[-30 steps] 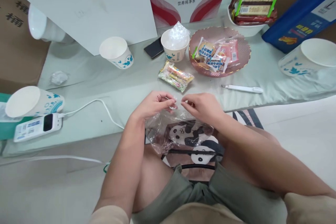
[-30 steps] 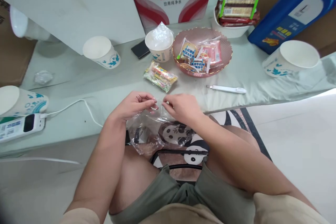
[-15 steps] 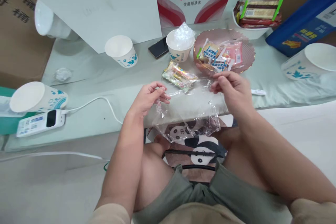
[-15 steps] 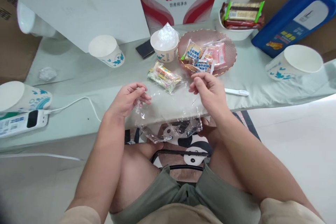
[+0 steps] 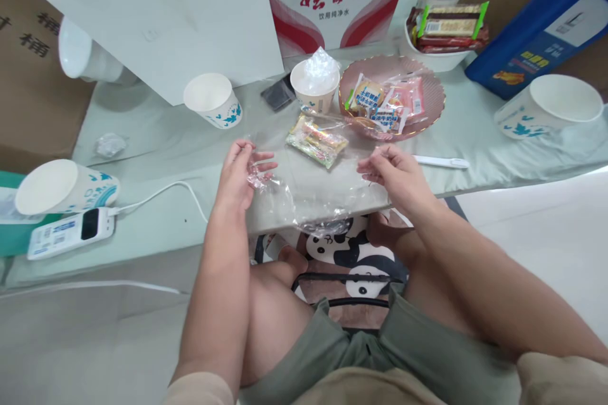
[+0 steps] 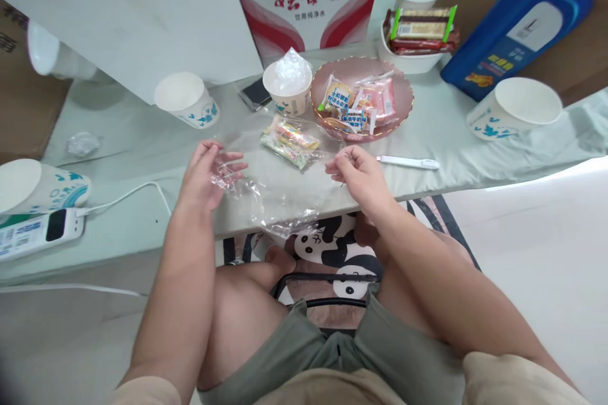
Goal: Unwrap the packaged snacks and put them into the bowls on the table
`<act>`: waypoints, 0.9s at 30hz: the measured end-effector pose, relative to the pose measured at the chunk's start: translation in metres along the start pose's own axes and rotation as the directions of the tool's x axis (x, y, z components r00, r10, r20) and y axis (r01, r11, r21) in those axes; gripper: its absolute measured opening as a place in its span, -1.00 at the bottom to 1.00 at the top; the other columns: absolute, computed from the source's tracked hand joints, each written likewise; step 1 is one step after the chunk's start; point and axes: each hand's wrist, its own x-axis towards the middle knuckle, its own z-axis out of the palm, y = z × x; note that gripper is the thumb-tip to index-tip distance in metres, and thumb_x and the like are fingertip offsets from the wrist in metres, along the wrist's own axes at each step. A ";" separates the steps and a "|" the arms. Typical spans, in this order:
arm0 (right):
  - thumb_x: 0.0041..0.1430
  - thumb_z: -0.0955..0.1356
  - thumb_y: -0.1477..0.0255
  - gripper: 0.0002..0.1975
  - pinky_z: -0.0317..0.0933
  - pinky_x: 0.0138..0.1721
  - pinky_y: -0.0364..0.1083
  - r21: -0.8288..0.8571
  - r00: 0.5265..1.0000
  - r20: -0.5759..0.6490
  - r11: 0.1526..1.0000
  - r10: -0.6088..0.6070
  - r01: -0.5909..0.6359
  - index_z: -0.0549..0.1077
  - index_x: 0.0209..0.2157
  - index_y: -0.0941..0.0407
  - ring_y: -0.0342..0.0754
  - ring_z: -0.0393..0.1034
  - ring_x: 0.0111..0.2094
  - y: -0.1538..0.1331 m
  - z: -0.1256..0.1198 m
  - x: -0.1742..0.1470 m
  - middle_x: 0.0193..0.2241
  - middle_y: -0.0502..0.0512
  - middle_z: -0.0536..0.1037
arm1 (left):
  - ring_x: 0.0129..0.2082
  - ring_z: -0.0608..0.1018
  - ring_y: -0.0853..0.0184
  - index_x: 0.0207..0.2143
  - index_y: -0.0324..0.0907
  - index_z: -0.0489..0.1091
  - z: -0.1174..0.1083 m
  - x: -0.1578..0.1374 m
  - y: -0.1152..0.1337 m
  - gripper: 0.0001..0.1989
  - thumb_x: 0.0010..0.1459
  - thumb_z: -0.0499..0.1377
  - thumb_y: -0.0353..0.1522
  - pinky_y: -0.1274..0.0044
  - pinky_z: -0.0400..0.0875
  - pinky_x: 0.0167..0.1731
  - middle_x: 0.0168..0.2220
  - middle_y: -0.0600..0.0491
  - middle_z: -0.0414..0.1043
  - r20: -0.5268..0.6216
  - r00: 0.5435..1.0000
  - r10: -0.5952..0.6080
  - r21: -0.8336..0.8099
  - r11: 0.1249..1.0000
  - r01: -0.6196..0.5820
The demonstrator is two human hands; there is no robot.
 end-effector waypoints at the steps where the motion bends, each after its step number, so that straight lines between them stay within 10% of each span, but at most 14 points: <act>1: 0.16 0.43 0.11 -0.67 0.43 -0.36 -0.10 0.029 0.999 -0.043 1.000 -0.004 0.006 0.30 -0.34 0.02 -0.10 0.55 -0.37 -0.002 0.001 0.003 -0.39 -0.02 0.56 | -0.52 0.62 0.37 -0.26 -0.06 0.23 -0.002 0.001 -0.001 -0.70 0.14 0.29 -0.17 0.65 0.40 -0.62 -0.41 0.13 0.54 -0.012 1.000 0.010 0.053 0.999 -0.010; 7: 0.22 0.38 0.16 -0.73 0.06 -0.70 -0.19 0.066 0.974 -0.214 0.994 -0.077 0.093 0.25 -0.29 -0.02 -0.19 0.33 -0.66 -0.009 0.000 0.011 -0.54 -0.13 0.41 | -0.42 0.63 0.33 0.07 0.02 0.21 -0.007 -0.007 -0.001 -0.44 0.09 0.31 -0.06 0.59 0.46 -0.51 -0.27 0.06 0.57 0.107 0.989 -0.106 0.231 0.970 0.079; 12: 0.21 0.41 0.16 -0.73 -0.05 -0.74 -0.18 0.071 0.950 -0.270 0.981 -0.158 0.183 0.26 -0.31 -0.04 -0.20 0.20 -0.70 -0.004 -0.007 0.017 -0.56 -0.14 0.38 | -0.34 0.61 0.35 0.37 -0.01 -0.07 -0.011 -0.015 0.001 0.15 -0.22 0.45 -0.45 0.58 0.42 -0.38 -0.19 -0.03 0.59 0.282 0.941 -0.187 0.396 0.916 0.064; 23: 0.19 0.43 0.20 -0.70 -0.13 -0.76 -0.18 0.100 0.880 -0.407 0.946 -0.245 0.309 0.25 -0.35 0.00 -0.27 0.08 -0.75 -0.009 -0.035 0.023 -0.60 -0.20 0.36 | -0.48 0.49 0.46 -0.11 -0.17 0.42 -0.042 -0.013 0.015 -0.51 -0.18 0.36 -0.44 0.64 0.30 -0.46 -0.31 -0.02 0.64 0.316 0.917 -0.244 0.389 0.915 0.109; 27: 0.20 0.43 0.14 -0.68 -0.14 -0.76 -0.19 0.079 0.887 -0.375 0.944 -0.271 0.322 0.25 -0.32 0.00 -0.27 0.08 -0.75 -0.006 -0.035 0.022 -0.60 -0.21 0.33 | -0.45 0.57 0.34 0.16 -0.11 0.26 -0.030 -0.017 0.015 -0.28 -0.04 0.36 -0.14 0.56 0.42 -0.44 -0.31 -0.04 0.64 0.374 0.892 -0.252 0.240 0.956 0.169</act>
